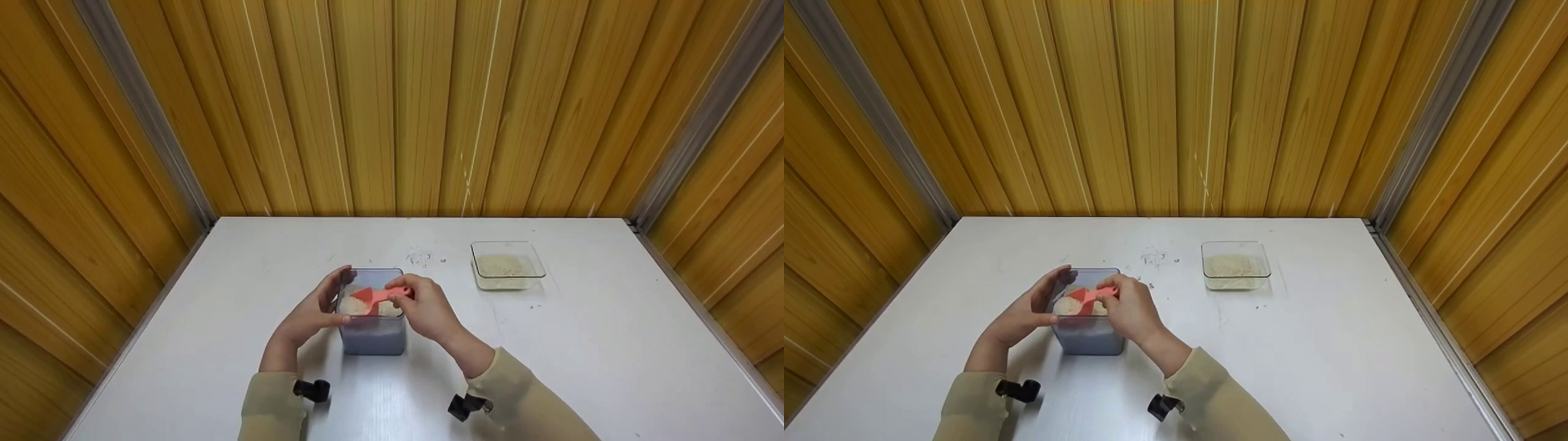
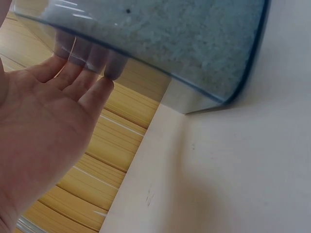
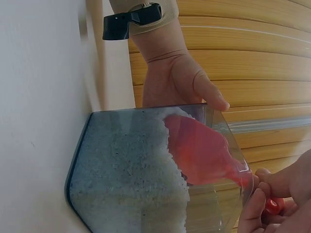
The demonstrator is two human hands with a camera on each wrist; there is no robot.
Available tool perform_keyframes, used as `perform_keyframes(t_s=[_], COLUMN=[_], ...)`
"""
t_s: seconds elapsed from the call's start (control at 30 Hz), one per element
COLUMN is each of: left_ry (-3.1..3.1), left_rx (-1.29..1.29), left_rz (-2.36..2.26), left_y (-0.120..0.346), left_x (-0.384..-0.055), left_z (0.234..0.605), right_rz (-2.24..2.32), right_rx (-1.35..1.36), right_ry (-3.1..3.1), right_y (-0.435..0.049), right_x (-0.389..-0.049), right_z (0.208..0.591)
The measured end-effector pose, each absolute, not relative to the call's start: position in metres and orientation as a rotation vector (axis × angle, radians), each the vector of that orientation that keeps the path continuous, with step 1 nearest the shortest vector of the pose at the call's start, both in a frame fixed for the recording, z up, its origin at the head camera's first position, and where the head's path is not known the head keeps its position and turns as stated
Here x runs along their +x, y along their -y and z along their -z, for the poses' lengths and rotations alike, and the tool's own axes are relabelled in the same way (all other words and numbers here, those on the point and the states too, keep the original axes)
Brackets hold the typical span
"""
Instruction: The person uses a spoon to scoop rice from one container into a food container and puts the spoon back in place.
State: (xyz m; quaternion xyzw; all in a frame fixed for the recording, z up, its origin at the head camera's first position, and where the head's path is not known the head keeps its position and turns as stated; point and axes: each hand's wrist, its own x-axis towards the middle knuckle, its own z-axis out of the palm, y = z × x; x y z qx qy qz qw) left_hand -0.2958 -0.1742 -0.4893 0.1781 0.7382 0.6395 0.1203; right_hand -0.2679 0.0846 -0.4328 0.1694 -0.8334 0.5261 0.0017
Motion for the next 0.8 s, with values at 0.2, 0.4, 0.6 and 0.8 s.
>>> perform_keyframes(t_s=[0.2, 0.4, 0.6, 0.8], left_ry=[-2.154, -2.167, -2.163, -2.164], left_rx=[0.526, 0.517, 0.501, 0.490], left_rz=[-1.875, -1.872, -1.873, -1.867], left_y=[0.175, 0.173, 0.172, 0.172], left_x=[-0.293, -0.293, -0.294, -0.295], left_z=[0.488, 0.487, 0.488, 0.489], right_rz=[-1.725, -1.837, -1.927, -2.001], right_rx=[0.497, 0.436, 0.397, 0.358], right_ry=[2.558, 2.511, 2.481, 2.461], right_y=[-0.088, -0.094, -0.099, -0.102], right_x=[-0.267, -0.270, -0.276, -0.279], right_z=[0.437, 0.439, 0.448, 0.453])
